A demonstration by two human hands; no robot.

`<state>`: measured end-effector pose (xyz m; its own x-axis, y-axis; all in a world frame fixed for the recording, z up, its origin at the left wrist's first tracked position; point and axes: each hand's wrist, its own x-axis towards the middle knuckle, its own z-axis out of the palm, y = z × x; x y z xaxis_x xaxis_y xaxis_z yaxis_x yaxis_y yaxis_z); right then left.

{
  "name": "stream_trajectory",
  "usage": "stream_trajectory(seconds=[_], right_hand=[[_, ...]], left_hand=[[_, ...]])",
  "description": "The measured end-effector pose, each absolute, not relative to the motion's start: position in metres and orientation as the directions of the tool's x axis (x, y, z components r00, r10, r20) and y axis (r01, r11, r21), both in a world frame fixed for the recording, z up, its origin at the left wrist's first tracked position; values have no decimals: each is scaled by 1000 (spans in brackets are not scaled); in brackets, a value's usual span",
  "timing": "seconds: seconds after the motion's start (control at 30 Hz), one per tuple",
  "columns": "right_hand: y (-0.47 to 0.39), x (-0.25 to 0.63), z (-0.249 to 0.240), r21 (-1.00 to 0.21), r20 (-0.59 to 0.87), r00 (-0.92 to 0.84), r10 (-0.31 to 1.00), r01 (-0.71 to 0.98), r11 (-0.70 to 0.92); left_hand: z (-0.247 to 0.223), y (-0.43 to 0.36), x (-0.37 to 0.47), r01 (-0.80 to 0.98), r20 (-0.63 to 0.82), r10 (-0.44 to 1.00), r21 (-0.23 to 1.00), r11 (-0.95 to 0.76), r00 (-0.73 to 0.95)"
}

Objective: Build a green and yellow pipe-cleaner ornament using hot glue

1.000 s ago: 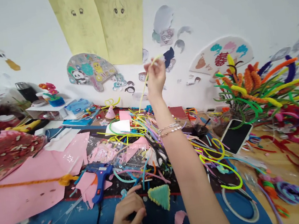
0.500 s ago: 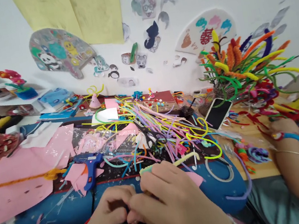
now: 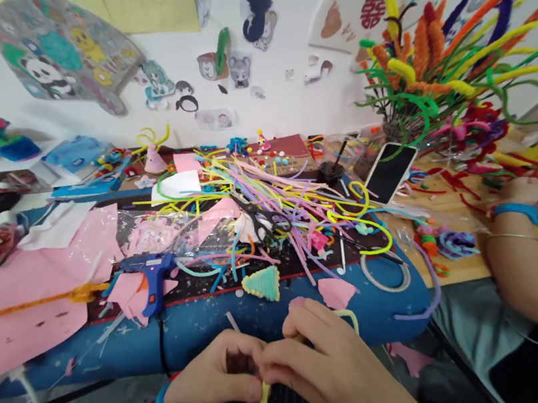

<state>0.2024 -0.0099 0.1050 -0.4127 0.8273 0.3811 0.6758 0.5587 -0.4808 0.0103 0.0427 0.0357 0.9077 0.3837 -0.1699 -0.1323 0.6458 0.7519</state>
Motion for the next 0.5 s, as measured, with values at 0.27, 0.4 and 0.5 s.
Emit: stream_trajectory(seconds=[0.27, 0.4, 0.5], right_hand=[[-24, 200, 63, -713, 334, -199, 921, 586, 385], [-19, 198, 45, -719, 300, -120, 946, 623, 307], [-7, 197, 35, -695, 264, -113, 958, 667, 270]], left_hand=[[29, 41, 15, -10, -212, 556, 929, 369, 804], [20, 66, 8, 350, 340, 813, 774, -527, 472], [9, 89, 8, 418, 386, 675, 564, -712, 629]])
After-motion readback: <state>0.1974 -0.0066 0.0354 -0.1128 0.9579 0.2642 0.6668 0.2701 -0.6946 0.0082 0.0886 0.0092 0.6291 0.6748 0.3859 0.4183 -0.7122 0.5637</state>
